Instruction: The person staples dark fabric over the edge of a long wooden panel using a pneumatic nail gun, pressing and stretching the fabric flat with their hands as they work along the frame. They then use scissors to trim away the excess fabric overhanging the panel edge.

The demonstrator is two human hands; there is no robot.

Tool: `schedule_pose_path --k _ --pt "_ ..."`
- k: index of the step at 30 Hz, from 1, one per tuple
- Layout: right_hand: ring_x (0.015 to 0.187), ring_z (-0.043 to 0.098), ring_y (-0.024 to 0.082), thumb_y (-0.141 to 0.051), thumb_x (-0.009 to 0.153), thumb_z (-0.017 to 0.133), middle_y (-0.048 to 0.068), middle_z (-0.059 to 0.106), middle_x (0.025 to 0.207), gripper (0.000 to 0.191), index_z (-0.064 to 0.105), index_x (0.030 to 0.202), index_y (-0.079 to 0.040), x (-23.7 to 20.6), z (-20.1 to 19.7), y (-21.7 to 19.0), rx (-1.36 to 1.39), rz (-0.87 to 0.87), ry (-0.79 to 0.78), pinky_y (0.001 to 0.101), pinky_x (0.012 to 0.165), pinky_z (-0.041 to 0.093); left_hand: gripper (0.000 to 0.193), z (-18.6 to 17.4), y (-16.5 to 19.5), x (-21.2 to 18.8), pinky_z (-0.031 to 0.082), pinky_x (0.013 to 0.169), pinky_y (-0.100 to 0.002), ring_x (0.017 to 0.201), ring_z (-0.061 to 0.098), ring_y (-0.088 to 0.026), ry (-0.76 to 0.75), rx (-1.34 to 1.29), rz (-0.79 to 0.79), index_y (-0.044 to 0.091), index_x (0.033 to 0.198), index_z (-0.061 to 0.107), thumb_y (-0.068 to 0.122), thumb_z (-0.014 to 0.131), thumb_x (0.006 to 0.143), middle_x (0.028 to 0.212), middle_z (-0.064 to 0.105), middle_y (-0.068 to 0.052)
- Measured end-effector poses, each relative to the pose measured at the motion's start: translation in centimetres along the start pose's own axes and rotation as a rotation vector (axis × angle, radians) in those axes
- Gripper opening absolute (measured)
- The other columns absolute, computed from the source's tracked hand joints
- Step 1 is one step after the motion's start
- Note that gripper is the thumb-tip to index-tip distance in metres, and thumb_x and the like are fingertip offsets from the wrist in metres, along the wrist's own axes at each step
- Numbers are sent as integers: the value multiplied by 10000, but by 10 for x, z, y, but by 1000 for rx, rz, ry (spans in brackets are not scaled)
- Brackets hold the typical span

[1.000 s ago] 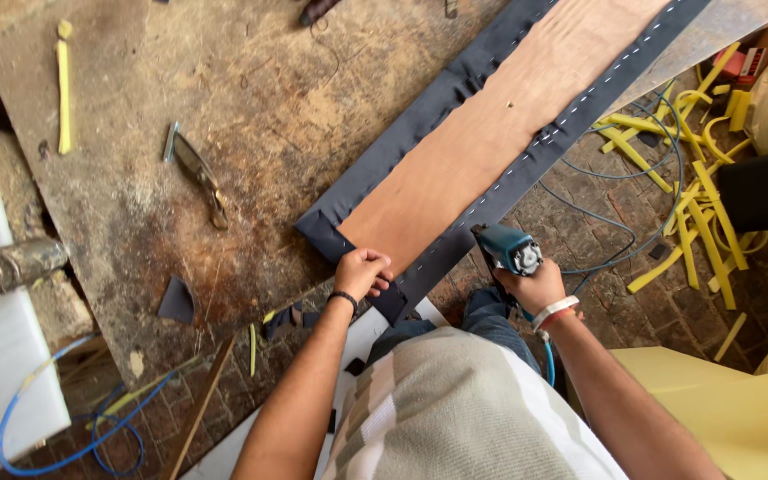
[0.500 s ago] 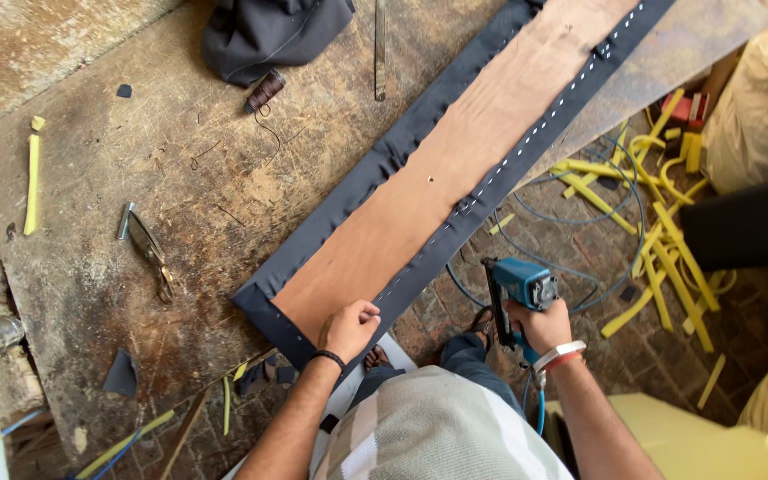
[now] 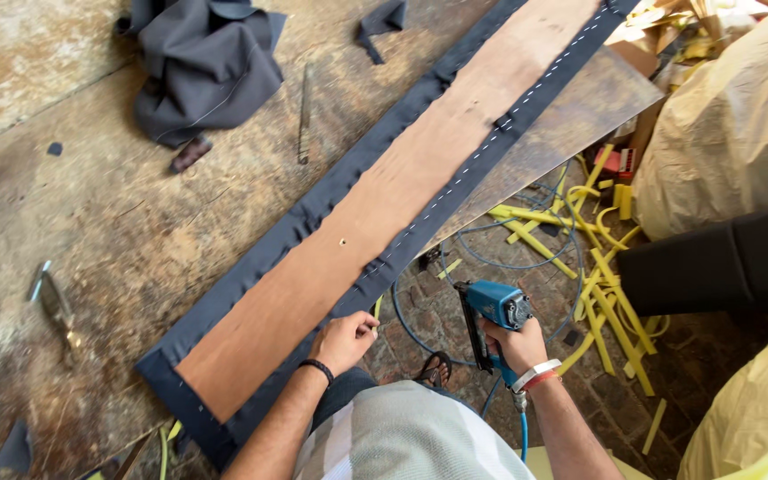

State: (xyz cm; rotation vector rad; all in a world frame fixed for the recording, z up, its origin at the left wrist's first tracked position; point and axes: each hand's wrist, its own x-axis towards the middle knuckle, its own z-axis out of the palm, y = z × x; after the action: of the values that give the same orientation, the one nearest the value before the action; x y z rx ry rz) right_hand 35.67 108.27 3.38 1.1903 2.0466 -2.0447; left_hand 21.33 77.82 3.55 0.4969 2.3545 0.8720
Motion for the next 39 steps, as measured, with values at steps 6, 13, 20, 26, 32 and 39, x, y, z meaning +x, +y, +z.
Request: schedule_pose_path --k 6,13,20,26,32,39 --pt "527 593 160 -112 821 776 71 646 608 148 706 768 7 33 -16 -32 -47 -56 -26 330 513 464 244 -1 26 42 605 796 -342 896 778 -199 -81 -44 -15 138 1100 743 231 715 876 957 802 -62" --pt "538 624 165 -145 786 796 56 686 634 141 710 834 -44 66 -25 -40 -98 98 55 326 529 492 241 -5 18 146 599 787 -318 856 768 -175 9 -121 81 116 1088 762 187 736 859 919 801 -69" --pt "631 687 221 -311 789 850 110 743 691 332 780 807 13 98 -60 -42 -402 324 118 375 642 550 224 1 20 275 592 778 -282 850 757 -130 85 -284 86 74 1088 759 168 744 886 941 802 -53" --pt "805 753 281 -298 809 830 157 793 852 335 794 1008 -31 123 -70 -34 -519 414 157 406 815 584 219 18 30 350 576 746 -230 856 732 -90 -95 -526 90 37 1126 730 138 681 938 967 787 -47" --pt "1118 722 262 -147 806 789 105 745 1199 804 428 1521 -220 126 -86 -62 -566 375 -35 372 998 532 173 68 79 350 550 643 -217 741 679 -68 -343 -648 14 44 1098 738 104 679 946 910 760 -46" --pt "1135 721 289 -192 734 863 135 741 1243 891 447 1521 -213 180 -128 -95 -760 214 -70 372 1012 532 157 86 88 338 546 575 -217 653 682 -72 -181 -523 10 47 1072 742 102 678 939 834 756 -22"
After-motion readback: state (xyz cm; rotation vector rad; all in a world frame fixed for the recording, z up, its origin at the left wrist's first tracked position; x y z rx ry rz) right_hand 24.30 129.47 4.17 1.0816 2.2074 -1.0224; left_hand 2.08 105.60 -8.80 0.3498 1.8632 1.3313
